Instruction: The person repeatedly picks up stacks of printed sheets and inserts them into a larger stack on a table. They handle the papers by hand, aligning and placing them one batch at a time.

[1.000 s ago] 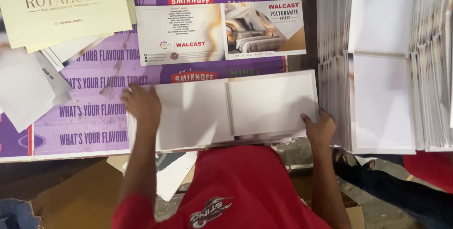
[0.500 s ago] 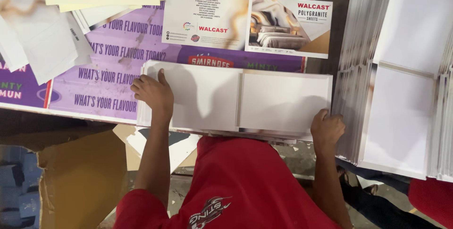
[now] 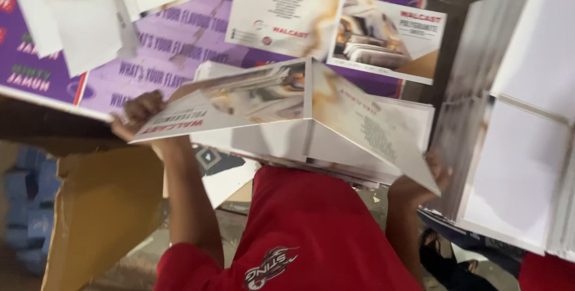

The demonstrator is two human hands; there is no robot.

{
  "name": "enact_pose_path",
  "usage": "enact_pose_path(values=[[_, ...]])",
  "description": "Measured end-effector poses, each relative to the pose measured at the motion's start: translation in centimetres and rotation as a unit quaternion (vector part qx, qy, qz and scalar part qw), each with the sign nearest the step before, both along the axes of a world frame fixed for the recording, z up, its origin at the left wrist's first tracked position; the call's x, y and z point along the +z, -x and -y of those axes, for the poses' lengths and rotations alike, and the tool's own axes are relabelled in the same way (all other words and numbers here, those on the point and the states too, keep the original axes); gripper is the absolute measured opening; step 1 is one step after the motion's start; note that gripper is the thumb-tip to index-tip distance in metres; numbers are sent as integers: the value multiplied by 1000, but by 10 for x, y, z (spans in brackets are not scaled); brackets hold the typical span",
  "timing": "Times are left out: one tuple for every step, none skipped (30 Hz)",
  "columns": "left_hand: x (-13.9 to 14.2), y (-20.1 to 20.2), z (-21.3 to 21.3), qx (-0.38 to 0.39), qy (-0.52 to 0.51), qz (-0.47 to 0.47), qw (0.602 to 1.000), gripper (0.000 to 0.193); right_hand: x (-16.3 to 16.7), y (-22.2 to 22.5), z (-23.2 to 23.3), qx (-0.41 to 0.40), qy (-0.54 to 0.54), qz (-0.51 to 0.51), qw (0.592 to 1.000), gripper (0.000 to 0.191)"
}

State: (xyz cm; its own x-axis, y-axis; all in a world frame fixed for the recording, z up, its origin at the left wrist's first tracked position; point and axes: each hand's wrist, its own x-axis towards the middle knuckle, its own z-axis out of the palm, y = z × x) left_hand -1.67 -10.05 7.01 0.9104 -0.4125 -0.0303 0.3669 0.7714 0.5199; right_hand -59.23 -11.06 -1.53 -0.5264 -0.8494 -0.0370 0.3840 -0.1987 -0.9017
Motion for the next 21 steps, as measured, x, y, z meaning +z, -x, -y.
enact_pose_path(values=[[-14, 0, 6, -3, -3, -16, 1000, 52, -2, 2, 4, 57, -40, 67, 995, 44], [-25, -5, 9, -6, -5, -32, 999, 52, -4, 4, 8, 113, -84, 136, 981, 43], [-34, -11, 9, -17, 25, -37, 999, 53, -3, 6, 12, 158, -121, 191, 961, 42], [-41, -15, 11, -31, 54, -43, 997, 55, -1, 9, 16, 192, -139, 218, 947, 43], [-46, -17, 11, -48, 83, -51, 994, 56, 2, 12, 19, 224, -154, 237, 933, 44], [-47, -19, 14, -73, 102, -34, 991, 56, 7, 15, 23, 254, -165, 253, 919, 46], [-46, -22, 13, -98, 122, -18, 987, 56, 13, 18, 26, 282, -195, 227, 912, 49], [-44, -25, 11, -120, 143, -3, 982, 56, 20, 21, 30, 312, -228, 192, 902, 52], [-43, -27, 8, -121, 92, -44, 987, 46, 28, 25, 34, 344, -269, 157, 886, 62], [-38, -28, 4, -120, 43, -84, 988, 39, 37, 28, 36, 348, -280, 121, 886, 61], [-33, -29, 0, -117, -7, -123, 986, 37, 46, 31, 38, 352, -291, 86, 886, 60], [-28, -32, -6, -173, -72, -75, 979, 32, 53, 33, 38, 353, -301, 51, 885, 59], [-23, -37, -11, -229, -138, -27, 963, 31, 59, 35, 39, 358, -287, 34, 888, 57], [-19, -42, -16, -282, -202, 19, 938, 37, 66, 37, 39, 362, -274, 15, 891, 55], [-17, -47, -19, -338, -252, 48, 906, 44, 69, 38, 39, 365, -260, -3, 894, 53], [-14, -53, -21, -392, -299, 78, 866, 52, 72, 38, 40, 364, -255, -14, 896, 51], [-12, -57, -20, -444, -342, 109, 821, 60, 73, 39, 41, 363, -251, -26, 897, 49], [-10, -59, -18, -471, -410, 175, 762, 61, 73, 40, 43, 363, -246, -37, 898, 47], [-5, -60, -13, -493, -472, 239, 691, 63, 74, 41, 45, 349, -232, -45, 907, 42], [2, -56, -8, -508, -526, 300, 612, 66, 77, 44, 48, 335, -219, -54, 915, 37], [11, -48, -1, -462, -597, 393, 525, 68, 81, 47, 51, 319, -203, -64, 923, 32]])
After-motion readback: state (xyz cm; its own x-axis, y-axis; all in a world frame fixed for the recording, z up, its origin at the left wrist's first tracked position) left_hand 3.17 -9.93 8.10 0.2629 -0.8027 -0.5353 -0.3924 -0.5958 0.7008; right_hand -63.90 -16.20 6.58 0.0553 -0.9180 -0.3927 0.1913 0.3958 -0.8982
